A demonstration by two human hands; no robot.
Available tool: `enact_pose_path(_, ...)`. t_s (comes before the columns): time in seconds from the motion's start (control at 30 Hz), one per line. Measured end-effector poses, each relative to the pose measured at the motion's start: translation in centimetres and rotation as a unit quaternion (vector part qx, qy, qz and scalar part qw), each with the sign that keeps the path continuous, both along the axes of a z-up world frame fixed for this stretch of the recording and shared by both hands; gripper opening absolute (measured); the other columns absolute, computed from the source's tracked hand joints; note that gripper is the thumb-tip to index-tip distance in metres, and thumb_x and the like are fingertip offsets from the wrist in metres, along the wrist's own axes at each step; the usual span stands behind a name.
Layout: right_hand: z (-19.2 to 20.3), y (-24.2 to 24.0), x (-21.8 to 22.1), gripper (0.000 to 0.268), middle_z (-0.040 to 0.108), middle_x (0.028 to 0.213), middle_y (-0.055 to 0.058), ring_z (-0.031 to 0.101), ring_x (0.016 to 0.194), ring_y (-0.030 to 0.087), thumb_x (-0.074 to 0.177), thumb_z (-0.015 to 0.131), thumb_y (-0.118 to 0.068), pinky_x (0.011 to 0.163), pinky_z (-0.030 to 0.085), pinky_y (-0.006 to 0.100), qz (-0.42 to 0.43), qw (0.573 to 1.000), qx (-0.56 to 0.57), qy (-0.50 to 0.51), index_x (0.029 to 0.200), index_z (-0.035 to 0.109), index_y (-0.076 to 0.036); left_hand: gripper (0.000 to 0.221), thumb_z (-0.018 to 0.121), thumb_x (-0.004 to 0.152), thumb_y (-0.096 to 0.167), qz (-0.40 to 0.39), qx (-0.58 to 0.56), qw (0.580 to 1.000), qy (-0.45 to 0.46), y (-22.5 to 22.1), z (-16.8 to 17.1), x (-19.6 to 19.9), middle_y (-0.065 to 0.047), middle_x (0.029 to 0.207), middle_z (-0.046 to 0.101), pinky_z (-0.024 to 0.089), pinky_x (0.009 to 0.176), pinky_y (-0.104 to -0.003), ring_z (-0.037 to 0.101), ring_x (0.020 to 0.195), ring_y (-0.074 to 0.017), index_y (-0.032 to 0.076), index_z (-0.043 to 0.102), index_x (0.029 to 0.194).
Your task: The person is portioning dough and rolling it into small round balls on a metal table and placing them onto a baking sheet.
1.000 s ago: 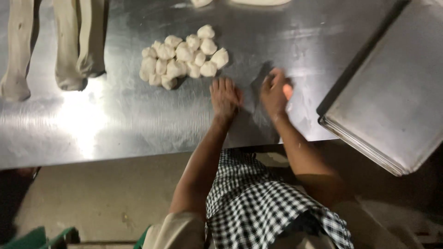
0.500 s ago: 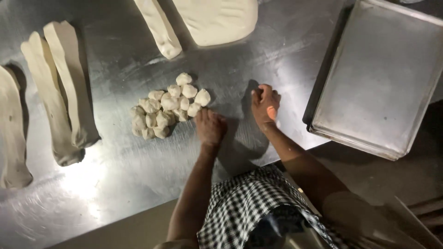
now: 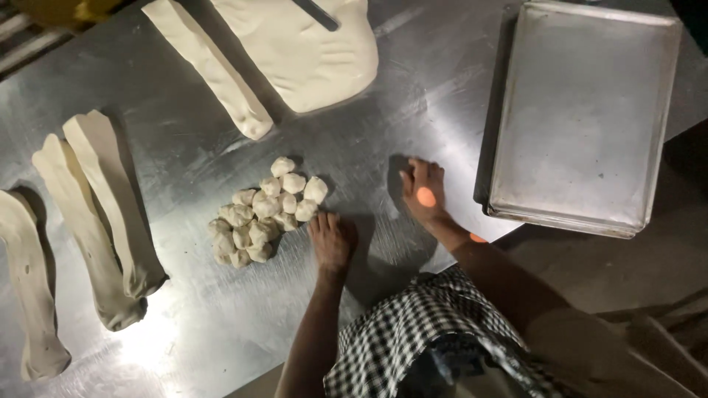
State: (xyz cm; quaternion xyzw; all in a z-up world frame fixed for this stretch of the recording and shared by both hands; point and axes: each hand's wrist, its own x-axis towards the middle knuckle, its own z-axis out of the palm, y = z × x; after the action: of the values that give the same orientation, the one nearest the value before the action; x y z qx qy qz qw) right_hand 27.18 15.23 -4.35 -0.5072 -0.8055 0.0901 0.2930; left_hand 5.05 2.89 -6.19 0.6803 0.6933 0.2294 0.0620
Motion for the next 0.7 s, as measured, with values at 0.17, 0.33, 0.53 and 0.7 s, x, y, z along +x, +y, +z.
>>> enact_pose_path(0.17, -3.0, 0.9, -3.4, 0.03, 0.055, 0.103, 0.017, 0.054, 0.091, 0.031, 0.101, 0.066, -0.015, 0.082, 0.044, 0.045, -0.127, 0.97, -0.087, 0.187, 0.128, 0.056, -0.005, 0.012, 0.06, 0.092, 0.012, 0.125, 0.119, 0.985, -0.016, 4.2, 2.9, 5.4, -0.02, 0.094, 0.054, 0.044, 0.093, -0.057, 0.052, 0.095, -0.0402, -0.001, 0.059, 0.093)
enact_pose_path(0.33, -0.5, -0.6, 2.5, 0.021, 0.056, 0.112, 0.013, 0.054, 0.104, 0.033, 0.099, 0.063, -0.007, 0.094, 0.043, 0.044, 0.134, 0.961, 0.053, 0.234, 0.118, 0.054, -0.01, 0.018, 0.065, 0.081, 0.013, -0.002, 0.098, 0.995, -0.012, 1.6, 0.9, 7.4, -0.018, 0.097, 0.06, 0.041, 0.085, -0.054, 0.053, 0.096, -0.0398, 0.003, 0.064, 0.096)
enact_pose_path(0.53, 6.1, -1.2, 18.2, 0.045, 0.067, 0.114, 0.007, 0.065, 0.091, 0.02, 0.097, 0.068, -0.018, 0.08, 0.052, 0.035, 0.068, 0.913, -0.283, 0.287, 0.139, 0.057, -0.008, 0.03, 0.075, 0.076, 0.026, -0.06, -0.124, 0.977, -0.16, 10.4, 2.7, 14.7, -0.011, 0.097, 0.072, 0.055, 0.086, -0.046, 0.069, 0.096, -0.0303, 0.012, 0.071, 0.103)
enact_pose_path(0.7, 8.0, -1.8, 32.3, 0.038, 0.064, 0.122, 0.008, 0.065, 0.106, 0.013, 0.1, 0.067, -0.017, 0.086, 0.055, 0.026, 0.004, 0.828, -0.346, 0.441, 0.136, 0.061, -0.006, 0.048, 0.078, 0.082, 0.022, -0.111, -0.147, 0.925, -0.332, 26.6, 8.0, 34.3, -0.012, 0.105, 0.074, 0.056, 0.083, -0.043, 0.072, 0.094, -0.029, 0.011, 0.069, 0.128)
